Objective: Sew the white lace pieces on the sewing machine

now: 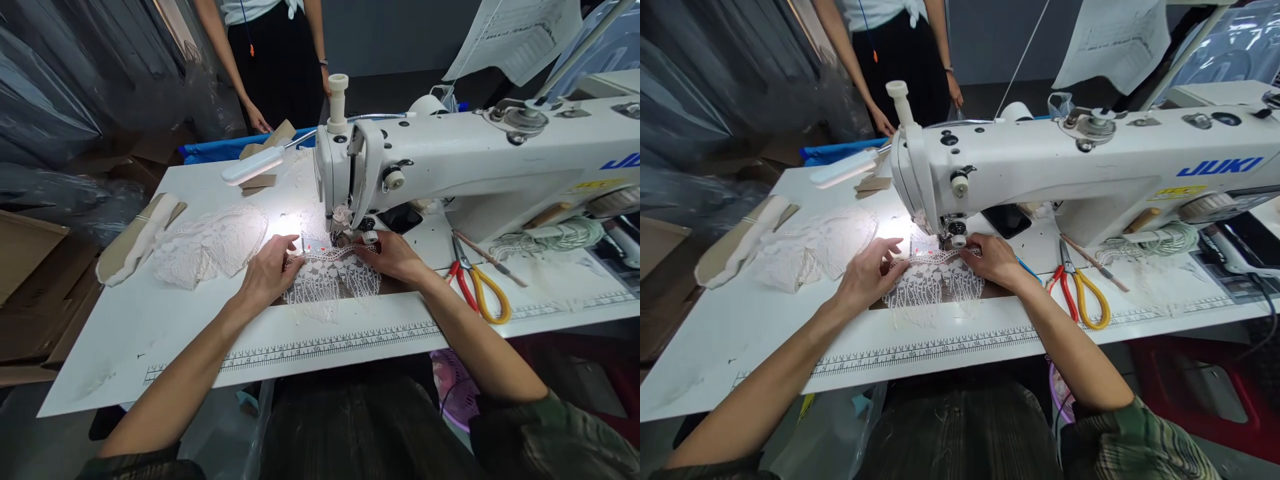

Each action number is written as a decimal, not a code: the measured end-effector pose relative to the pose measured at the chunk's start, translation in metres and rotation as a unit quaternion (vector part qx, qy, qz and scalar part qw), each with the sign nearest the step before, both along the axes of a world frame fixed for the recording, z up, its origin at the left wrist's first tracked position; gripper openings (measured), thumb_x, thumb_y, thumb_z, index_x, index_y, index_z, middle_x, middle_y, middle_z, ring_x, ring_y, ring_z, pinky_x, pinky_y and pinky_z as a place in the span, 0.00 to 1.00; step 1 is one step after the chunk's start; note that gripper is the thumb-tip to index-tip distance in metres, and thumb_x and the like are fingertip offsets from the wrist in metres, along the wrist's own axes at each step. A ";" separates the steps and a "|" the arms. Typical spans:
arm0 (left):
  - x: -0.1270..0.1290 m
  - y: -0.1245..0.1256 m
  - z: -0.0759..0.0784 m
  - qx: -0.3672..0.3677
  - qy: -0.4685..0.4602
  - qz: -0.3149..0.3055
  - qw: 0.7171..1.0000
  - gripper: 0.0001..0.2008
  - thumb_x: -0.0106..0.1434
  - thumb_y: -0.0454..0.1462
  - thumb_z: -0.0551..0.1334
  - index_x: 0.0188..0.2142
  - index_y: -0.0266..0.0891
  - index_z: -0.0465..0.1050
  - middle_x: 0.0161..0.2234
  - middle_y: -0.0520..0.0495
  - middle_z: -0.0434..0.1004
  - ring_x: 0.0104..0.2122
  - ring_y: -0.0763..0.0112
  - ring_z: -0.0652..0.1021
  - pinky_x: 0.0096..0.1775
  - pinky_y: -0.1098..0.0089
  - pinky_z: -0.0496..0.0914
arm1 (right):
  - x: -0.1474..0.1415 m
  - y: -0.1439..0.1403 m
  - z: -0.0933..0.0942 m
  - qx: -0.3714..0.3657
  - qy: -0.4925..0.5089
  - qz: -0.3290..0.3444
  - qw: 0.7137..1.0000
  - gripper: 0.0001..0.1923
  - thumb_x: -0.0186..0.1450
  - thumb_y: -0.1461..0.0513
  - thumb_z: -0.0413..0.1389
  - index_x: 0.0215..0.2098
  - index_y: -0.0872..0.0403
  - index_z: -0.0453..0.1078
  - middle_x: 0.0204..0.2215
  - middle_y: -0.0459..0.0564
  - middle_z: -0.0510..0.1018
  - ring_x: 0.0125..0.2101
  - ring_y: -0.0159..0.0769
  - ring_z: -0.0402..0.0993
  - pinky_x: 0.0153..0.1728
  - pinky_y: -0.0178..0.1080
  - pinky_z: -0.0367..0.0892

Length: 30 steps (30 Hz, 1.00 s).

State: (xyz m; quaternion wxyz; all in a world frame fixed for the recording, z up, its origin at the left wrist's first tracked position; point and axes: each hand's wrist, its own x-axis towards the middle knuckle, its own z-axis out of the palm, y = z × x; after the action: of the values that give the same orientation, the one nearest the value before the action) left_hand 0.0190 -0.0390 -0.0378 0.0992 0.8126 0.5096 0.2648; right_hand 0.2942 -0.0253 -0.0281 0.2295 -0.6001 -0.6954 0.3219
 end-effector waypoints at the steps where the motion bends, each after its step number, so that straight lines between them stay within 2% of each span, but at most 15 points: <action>1: 0.000 0.001 -0.001 0.038 0.026 -0.001 0.999 0.16 0.68 0.43 0.58 0.51 0.38 0.70 0.41 0.42 0.76 0.32 0.66 0.76 0.28 0.68 0.71 | 0.000 0.000 0.001 0.004 -0.004 -0.001 1.000 0.12 0.61 0.57 0.59 0.41 0.52 0.76 0.33 0.51 0.78 0.38 0.43 0.74 0.36 0.42 0.63; 4: 0.002 0.001 -0.004 0.101 0.057 -0.056 0.992 0.13 0.70 0.42 0.57 0.47 0.37 0.73 0.44 0.39 0.77 0.36 0.63 0.78 0.33 0.63 0.74 | 0.000 -0.002 0.000 0.003 0.005 -0.006 1.000 0.13 0.62 0.55 0.57 0.40 0.53 0.76 0.31 0.51 0.78 0.35 0.42 0.73 0.34 0.42 0.62; 6: 0.006 -0.002 -0.005 0.105 0.054 -0.115 0.986 0.13 0.70 0.42 0.56 0.47 0.36 0.74 0.44 0.39 0.78 0.39 0.63 0.79 0.37 0.61 0.76 | 0.001 -0.003 -0.002 0.005 0.012 -0.009 1.000 0.13 0.62 0.54 0.57 0.38 0.53 0.76 0.30 0.51 0.77 0.33 0.40 0.72 0.33 0.41 0.61; 8: 0.012 -0.007 -0.006 0.091 0.066 -0.173 0.979 0.16 0.71 0.43 0.56 0.51 0.36 0.72 0.49 0.38 0.78 0.45 0.60 0.79 0.43 0.57 0.76 | 0.002 -0.003 -0.003 0.004 0.018 -0.008 1.000 0.13 0.62 0.53 0.57 0.36 0.54 0.76 0.28 0.50 0.77 0.30 0.38 0.70 0.31 0.40 0.60; 10: 0.017 -0.013 -0.005 0.061 0.097 -0.221 0.969 0.22 0.71 0.47 0.55 0.59 0.37 0.66 0.58 0.37 0.71 0.56 0.55 0.74 0.52 0.51 0.73 | 0.002 -0.003 -0.003 0.006 0.016 -0.010 1.000 0.12 0.61 0.53 0.57 0.34 0.54 0.75 0.27 0.49 0.77 0.28 0.37 0.69 0.30 0.40 0.59; 12: 0.021 -0.018 -0.004 0.021 0.135 -0.249 0.959 0.29 0.70 0.51 0.54 0.64 0.38 0.58 0.66 0.37 0.61 0.64 0.53 0.64 0.60 0.48 0.65 | 0.002 -0.002 -0.003 0.019 -0.001 -0.020 1.000 0.12 0.60 0.54 0.58 0.33 0.54 0.74 0.27 0.49 0.77 0.28 0.36 0.69 0.30 0.39 0.58; 14: 0.023 -0.021 -0.003 -0.015 0.166 -0.258 0.952 0.32 0.70 0.52 0.52 0.67 0.39 0.52 0.69 0.39 0.53 0.68 0.55 0.57 0.65 0.49 0.57 | 0.002 -0.001 -0.004 0.039 -0.022 -0.031 0.999 0.11 0.61 0.54 0.58 0.32 0.54 0.73 0.26 0.49 0.76 0.28 0.36 0.68 0.30 0.39 0.57; 16: 0.022 -0.021 -0.003 -0.030 0.182 -0.257 0.949 0.33 0.71 0.53 0.51 0.68 0.39 0.49 0.70 0.39 0.50 0.69 0.56 0.54 0.67 0.51 0.53 | 0.002 0.000 -0.005 0.048 -0.032 -0.038 0.998 0.12 0.61 0.53 0.57 0.33 0.54 0.73 0.24 0.48 0.74 0.27 0.36 0.66 0.29 0.38 0.56; 19: 0.019 -0.018 -0.006 -0.014 0.176 -0.249 0.952 0.33 0.71 0.53 0.50 0.68 0.38 0.47 0.70 0.37 0.49 0.69 0.54 0.54 0.67 0.49 0.53 | 0.004 0.000 -0.007 0.031 -0.016 -0.037 0.999 0.12 0.63 0.53 0.56 0.33 0.54 0.71 0.22 0.46 0.71 0.25 0.33 0.63 0.28 0.38 0.55; 24: 0.016 -0.014 -0.011 0.049 0.160 -0.194 0.967 0.33 0.72 0.52 0.47 0.68 0.36 0.44 0.69 0.33 0.51 0.68 0.49 0.55 0.65 0.45 0.56 | 0.010 0.000 -0.009 0.017 0.044 -0.014 0.999 0.17 0.66 0.51 0.50 0.27 0.54 0.65 0.19 0.43 0.64 0.22 0.29 0.57 0.25 0.37 0.50; 30: 0.023 -0.025 -0.006 0.005 0.171 -0.233 0.957 0.36 0.71 0.54 0.48 0.68 0.31 0.47 0.70 0.33 0.47 0.70 0.51 0.51 0.68 0.50 0.50 | 0.010 -0.002 -0.009 0.028 0.020 -0.027 0.999 0.15 0.60 0.51 0.58 0.27 0.53 0.66 0.18 0.41 0.63 0.21 0.30 0.58 0.23 0.36 0.49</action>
State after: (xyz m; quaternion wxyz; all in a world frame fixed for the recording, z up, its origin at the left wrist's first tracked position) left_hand 0.0418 -0.0638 -0.0434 0.0657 0.9423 0.3147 0.0938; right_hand 0.3040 -0.0276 -0.0368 0.2690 -0.6056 -0.6828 0.3076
